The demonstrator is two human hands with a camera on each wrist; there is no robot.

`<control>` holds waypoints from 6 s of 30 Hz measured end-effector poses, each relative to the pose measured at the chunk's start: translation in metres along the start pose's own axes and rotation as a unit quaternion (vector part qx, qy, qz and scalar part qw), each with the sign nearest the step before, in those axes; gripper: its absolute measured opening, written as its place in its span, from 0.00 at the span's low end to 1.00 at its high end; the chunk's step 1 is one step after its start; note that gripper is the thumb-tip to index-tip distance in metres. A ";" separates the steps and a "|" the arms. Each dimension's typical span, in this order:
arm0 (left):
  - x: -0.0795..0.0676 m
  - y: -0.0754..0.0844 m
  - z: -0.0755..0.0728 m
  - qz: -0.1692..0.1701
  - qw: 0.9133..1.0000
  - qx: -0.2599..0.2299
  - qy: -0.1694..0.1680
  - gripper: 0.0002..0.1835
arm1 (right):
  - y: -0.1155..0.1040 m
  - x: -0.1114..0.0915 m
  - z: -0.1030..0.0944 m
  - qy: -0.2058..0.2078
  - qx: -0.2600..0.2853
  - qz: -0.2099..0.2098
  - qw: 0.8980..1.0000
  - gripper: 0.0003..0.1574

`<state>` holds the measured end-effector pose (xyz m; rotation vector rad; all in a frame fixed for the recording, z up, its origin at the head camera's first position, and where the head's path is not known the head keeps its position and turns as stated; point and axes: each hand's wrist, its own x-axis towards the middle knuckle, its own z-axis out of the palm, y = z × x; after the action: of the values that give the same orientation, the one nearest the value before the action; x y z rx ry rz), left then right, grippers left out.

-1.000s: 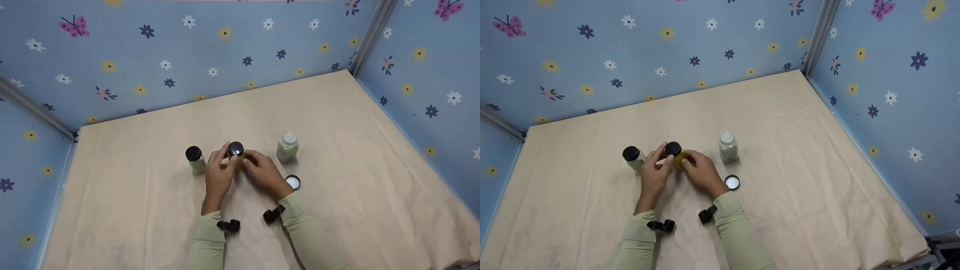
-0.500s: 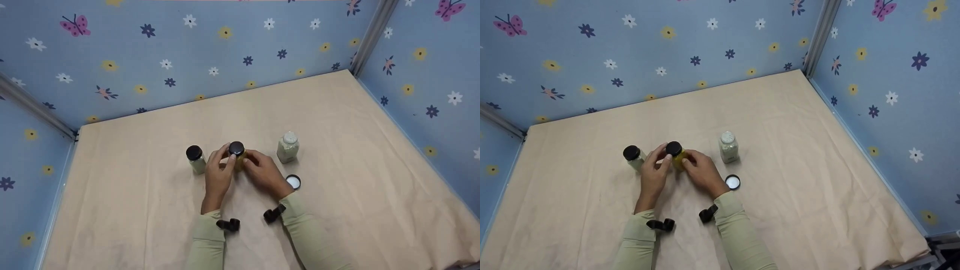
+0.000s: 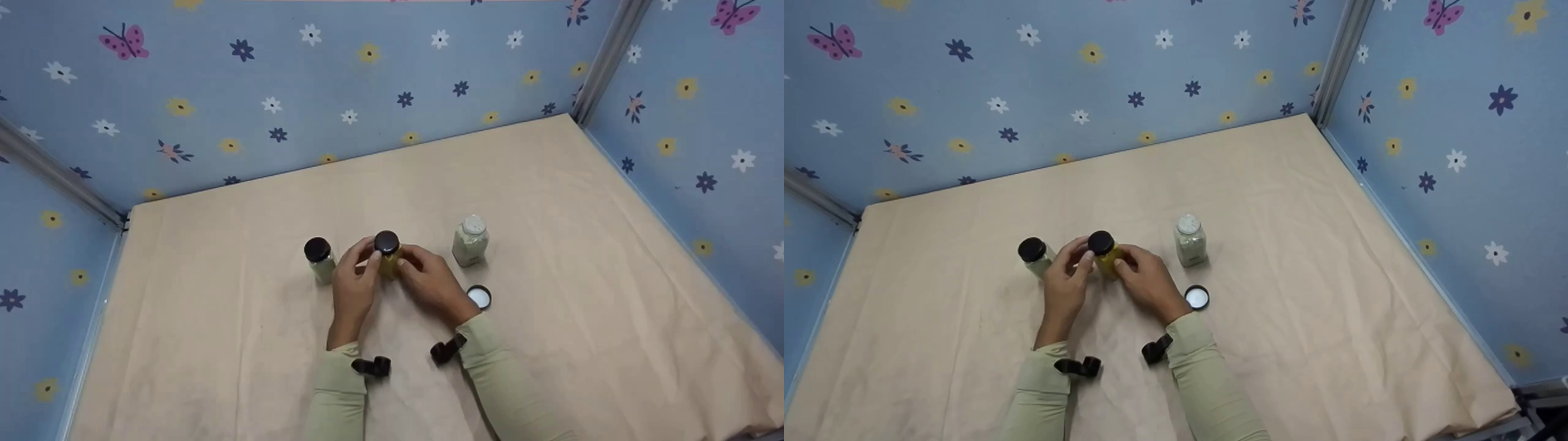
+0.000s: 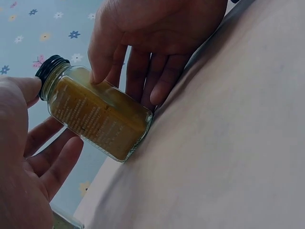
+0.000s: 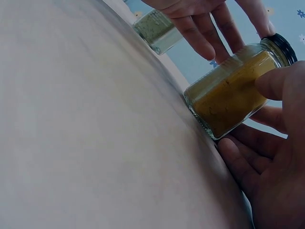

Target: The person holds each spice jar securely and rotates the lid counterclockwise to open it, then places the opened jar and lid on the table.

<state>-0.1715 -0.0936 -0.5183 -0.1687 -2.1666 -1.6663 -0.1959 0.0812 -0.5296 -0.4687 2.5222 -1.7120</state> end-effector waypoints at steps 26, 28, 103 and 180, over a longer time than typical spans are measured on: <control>0.001 -0.002 0.003 -0.020 0.998 0.052 -0.034 0.27 | -0.001 0.000 0.000 0.006 -0.021 0.003 1.000 0.21; 0.001 -0.002 0.003 -0.022 0.998 0.050 -0.036 0.26 | -0.001 0.000 0.000 0.004 -0.020 0.007 1.000 0.21; 0.001 -0.003 0.004 -0.023 0.999 0.018 -0.013 0.21 | 0.000 0.000 0.000 0.001 0.009 0.005 1.000 0.20; 0.000 -0.001 0.005 -0.025 0.998 0.052 -0.024 0.25 | 0.001 0.000 0.001 0.004 -0.012 0.005 1.000 0.21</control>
<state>-0.1730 -0.0888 -0.5204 -0.1288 -2.3050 -1.5866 -0.1957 0.0811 -0.5313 -0.4500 2.5490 -1.6848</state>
